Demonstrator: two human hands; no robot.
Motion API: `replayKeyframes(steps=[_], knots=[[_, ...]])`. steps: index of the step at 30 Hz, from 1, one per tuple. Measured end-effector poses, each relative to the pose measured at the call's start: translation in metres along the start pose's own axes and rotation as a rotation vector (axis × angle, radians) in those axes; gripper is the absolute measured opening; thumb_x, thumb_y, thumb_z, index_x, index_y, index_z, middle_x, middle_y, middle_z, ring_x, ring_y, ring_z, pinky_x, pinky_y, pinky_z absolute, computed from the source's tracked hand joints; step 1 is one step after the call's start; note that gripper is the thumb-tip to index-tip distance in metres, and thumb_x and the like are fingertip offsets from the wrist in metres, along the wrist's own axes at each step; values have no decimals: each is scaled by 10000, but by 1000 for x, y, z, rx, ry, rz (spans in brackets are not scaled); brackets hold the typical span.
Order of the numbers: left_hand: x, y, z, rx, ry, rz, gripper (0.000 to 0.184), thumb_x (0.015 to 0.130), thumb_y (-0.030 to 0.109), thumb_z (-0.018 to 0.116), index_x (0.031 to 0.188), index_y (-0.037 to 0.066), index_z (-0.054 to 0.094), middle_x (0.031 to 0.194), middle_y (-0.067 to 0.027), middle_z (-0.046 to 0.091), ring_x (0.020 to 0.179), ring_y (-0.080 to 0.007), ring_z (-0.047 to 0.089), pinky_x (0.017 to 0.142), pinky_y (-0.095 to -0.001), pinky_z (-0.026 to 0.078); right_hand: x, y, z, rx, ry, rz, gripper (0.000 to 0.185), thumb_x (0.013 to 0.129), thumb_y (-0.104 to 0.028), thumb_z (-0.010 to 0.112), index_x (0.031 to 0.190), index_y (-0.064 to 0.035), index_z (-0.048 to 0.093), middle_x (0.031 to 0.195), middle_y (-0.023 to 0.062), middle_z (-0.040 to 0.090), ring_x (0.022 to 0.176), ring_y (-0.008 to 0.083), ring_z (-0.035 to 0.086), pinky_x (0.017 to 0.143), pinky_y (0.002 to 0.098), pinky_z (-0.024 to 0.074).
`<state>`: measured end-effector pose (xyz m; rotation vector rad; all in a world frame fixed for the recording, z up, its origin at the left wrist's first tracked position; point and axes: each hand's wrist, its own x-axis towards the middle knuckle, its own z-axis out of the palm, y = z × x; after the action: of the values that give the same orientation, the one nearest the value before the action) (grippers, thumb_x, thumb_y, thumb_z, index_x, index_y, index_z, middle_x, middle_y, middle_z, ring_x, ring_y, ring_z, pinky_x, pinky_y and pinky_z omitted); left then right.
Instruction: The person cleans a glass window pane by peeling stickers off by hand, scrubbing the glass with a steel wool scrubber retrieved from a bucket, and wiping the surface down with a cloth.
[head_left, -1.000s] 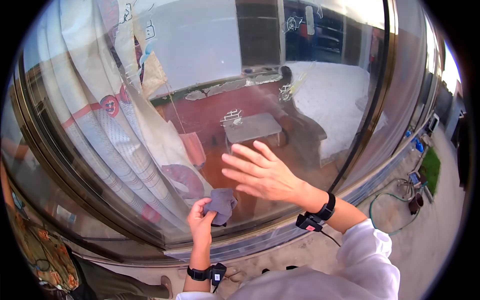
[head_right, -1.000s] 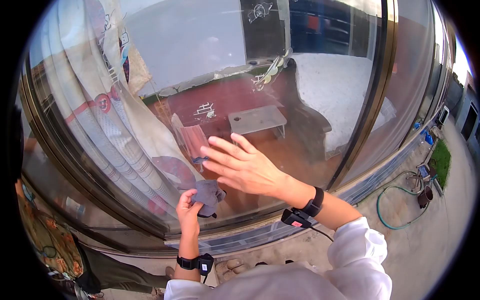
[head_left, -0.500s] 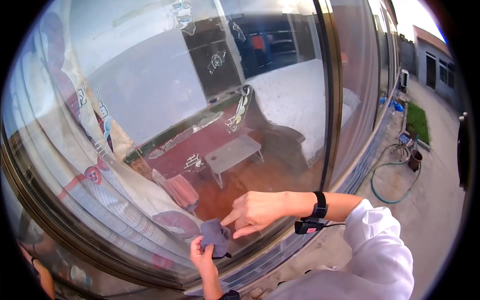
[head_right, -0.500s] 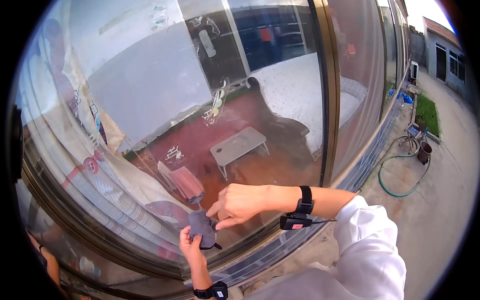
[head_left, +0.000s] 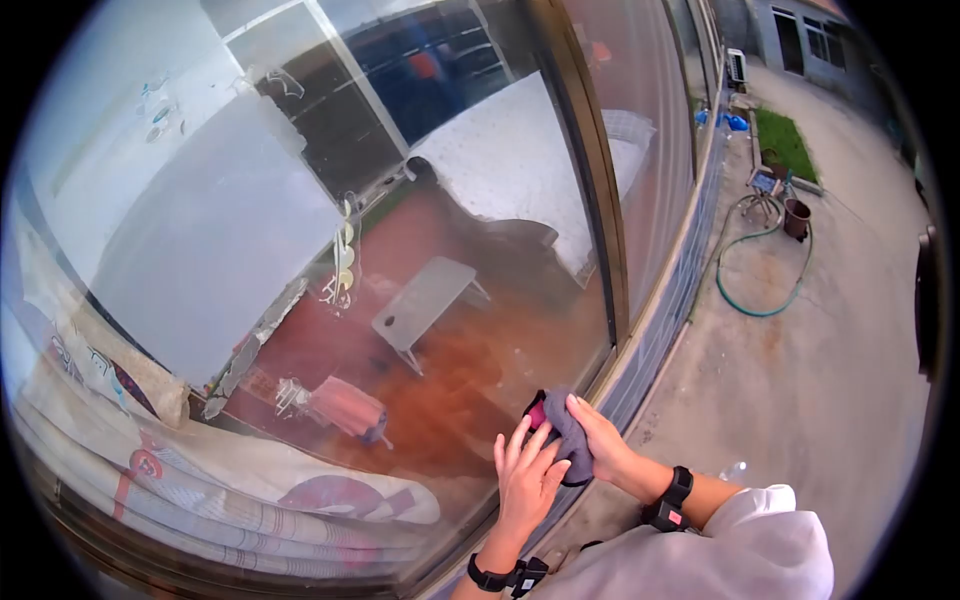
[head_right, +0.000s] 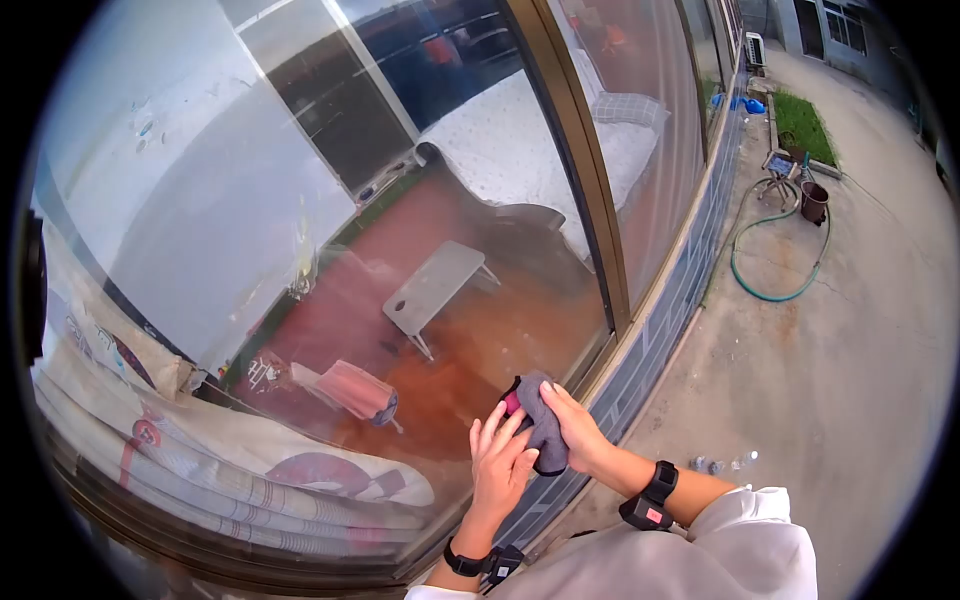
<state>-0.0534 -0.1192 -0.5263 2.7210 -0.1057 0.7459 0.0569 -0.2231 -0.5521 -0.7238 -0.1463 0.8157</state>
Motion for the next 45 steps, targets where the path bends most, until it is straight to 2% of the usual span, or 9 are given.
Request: replayKeyframes(steps=[3, 6, 11, 19, 25, 28, 31, 34, 45], knots=[[13, 12, 26, -324, 191, -98, 622, 923, 338, 623, 1392, 0, 391, 1471, -211, 367, 1300, -378, 438, 1019, -456, 403, 10, -20, -25, 193, 31, -93, 427, 1024, -383, 406, 1326, -83, 427, 1186, 104, 602, 1074, 205, 605, 933, 359, 492], [23, 11, 56, -917, -66, -491, 739, 915, 134, 650, 1494, 16, 205, 1478, -199, 334, 1263, -274, 485, 978, -381, 457, 15, -25, -38, 166, -24, -205, 461, 1015, -384, 423, 1372, -93, 401, 1264, 109, 569, 1127, 207, 573, 992, 368, 453], [38, 13, 105, -1029, 78, -672, 352, 875, -2, 655, 1175, -18, 471, 1142, -106, 555, 1045, -158, 562, 916, -298, 456, 13, -43, -78, -90, -215, -106, 425, 960, -236, 553, 1355, -89, 499, 1206, 49, 571, 1103, 143, 517, 976, 295, 399], [46, 29, 157, -674, 149, -659, 258, 840, -42, 645, 1024, 29, 479, 1152, -145, 551, 1086, -207, 528, 983, -354, 408, 32, -45, -195, -423, 232, -9, 296, 821, -300, 758, 903, -72, 588, 853, 7, 597, 834, 124, 573, 802, 279, 474], [60, 40, 180, -832, 189, -714, 298, 789, -122, 562, 1009, 50, 459, 1259, -168, 517, 1151, -240, 498, 1034, -386, 379, 17, -24, -236, -695, 390, -229, 363, 836, -354, 729, 1090, -131, 596, 1205, 81, 516, 1128, 186, 499, 904, 321, 434], [76, 46, 187, -805, 144, -621, 388, 782, -101, 564, 1136, 20, 461, 1331, -184, 476, 1200, -273, 478, 1058, -400, 356, 6, -60, -225, -111, 120, 257, 588, 920, -503, 582, 1365, -146, 439, 1332, 39, 454, 1225, 186, 457, 1008, 358, 400], [88, 62, 199, -881, -253, -505, 740, 809, -36, 603, 1459, -14, 250, 1474, -195, 342, 1379, -291, 322, 1144, -392, 232, 7, -65, -215, 81, 7, 308, 613, 924, -507, 573, 1383, -138, 404, 1323, 35, 458, 1218, 152, 450, 988, 333, 415], [94, 71, 212, -1282, -380, -492, 822, 834, 62, 640, 1497, -32, 161, 1545, -204, 221, 1460, -289, 162, 1184, -401, 101, 13, -61, -218, 164, 194, 198, 514, 935, -444, 587, 1309, -118, 455, 1186, 26, 551, 1080, 139, 545, 892, 300, 481], [130, 48, 262, -1201, -338, -688, 656, 919, 64, 602, 1476, -10, 264, 1519, -161, 303, 1381, -289, 343, 1095, -381, 317, 14, -103, -265, 573, 419, 79, 495, 967, -457, 505, 1205, -32, 593, 1186, 119, 641, 1055, 238, 627, 958, 381, 484]])
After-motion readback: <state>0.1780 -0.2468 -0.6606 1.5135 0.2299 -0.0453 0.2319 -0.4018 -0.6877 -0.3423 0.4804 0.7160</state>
